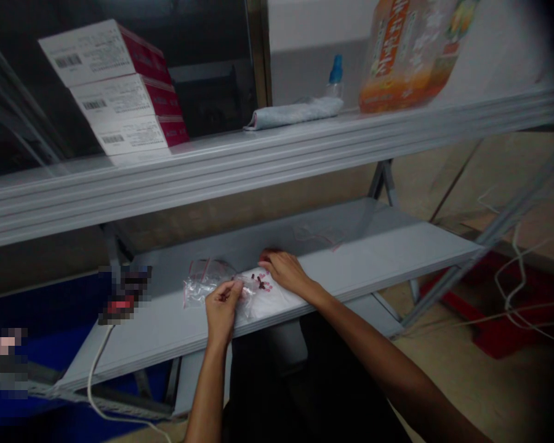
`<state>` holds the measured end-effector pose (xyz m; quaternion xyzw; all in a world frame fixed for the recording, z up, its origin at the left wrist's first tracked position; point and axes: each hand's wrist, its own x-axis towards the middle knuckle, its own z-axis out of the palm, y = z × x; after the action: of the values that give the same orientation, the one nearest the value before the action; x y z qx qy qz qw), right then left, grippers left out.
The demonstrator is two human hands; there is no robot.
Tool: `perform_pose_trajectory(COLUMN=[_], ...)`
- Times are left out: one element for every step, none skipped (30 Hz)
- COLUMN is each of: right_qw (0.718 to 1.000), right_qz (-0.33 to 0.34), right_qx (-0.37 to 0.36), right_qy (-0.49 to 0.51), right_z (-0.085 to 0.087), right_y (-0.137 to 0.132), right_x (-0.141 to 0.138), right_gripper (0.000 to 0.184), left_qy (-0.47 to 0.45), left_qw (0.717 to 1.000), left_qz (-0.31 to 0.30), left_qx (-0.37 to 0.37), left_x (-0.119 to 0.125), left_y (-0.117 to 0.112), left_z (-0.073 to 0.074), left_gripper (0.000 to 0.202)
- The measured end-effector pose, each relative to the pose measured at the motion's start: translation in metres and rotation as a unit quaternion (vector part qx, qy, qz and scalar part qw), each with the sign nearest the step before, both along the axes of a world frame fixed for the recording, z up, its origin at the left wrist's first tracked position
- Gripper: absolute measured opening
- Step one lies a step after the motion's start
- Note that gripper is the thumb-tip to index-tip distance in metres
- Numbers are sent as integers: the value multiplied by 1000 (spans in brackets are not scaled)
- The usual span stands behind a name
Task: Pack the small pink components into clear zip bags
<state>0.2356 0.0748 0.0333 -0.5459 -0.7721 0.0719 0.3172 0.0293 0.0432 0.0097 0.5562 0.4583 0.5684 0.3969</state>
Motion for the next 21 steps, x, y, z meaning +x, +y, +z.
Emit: perform_pose_trajectory(right_qw=[1000,1000,999,999,998,996,995,995,995,996,997,997,998,998,998,998,998,998,998,998,997], right_qz=[-5,-5,0,11,27,48,67,79,83,81,75,68,64,60,59,58,56,55,56,57,59], right_qx=[10,20,31,40,45,46,43,38,31,23,15,8,1,-2,-4,-4,-2,2,7,12,17], right_qy=[3,12,24,36,46,51,52,50,44,35,25,16,10,7,8,11,17,23,30,37,46], right_z=[-2,-4,-7,-9,-12,-13,-14,-15,-15,-16,-16,-17,-19,-20,-22,-24,-25,-27,-28,-29,-30], right_y=[-5,-11,-18,-25,-31,-36,-39,-41,-42,-40,-38,-36,-34,-32,-30,-30,-30,-31,-32,-33,-34], right_x=[2,4,5,6,7,7,6,5,3,1,-2,-5,-8,-10,-13,-15,-16,-17,-19,-19,-20], right_gripper=[23,23,22,22,22,21,21,20,19,19,19,18,17,15,14,12,12,12,11,11,11], left_qy=[0,-1,-4,-8,-13,-19,-26,-31,-36,-38,-39,-38,-37,-38,-39,-40,-41,-43,-41,-37,-33], left_qw=[1000,1000,1000,1000,1000,999,999,999,998,998,998,998,998,999,999,999,999,998,999,999,999], left_qz=[4,9,15,20,26,31,35,39,42,44,45,43,41,38,36,35,35,35,34,31,29], left_qx=[0,1,2,3,2,1,-2,-4,-4,-3,-1,0,0,-2,-3,-4,-3,-1,0,1,0], left_x=[1,1,2,2,3,3,3,4,4,4,5,5,5,5,5,5,5,5,4,4,4], left_y=[0,1,1,1,1,1,1,1,1,1,0,0,-1,-1,-1,-1,-1,-1,-1,-1,-1], left_z=[0,-1,-1,-1,-1,-1,-1,0,0,0,1,1,1,0,0,-1,-1,-2,-2,-2,-1], left_gripper=[25,25,26,26,27,27,28,28,29,29,30,30,30,30,30,30,30,29,29,28,28])
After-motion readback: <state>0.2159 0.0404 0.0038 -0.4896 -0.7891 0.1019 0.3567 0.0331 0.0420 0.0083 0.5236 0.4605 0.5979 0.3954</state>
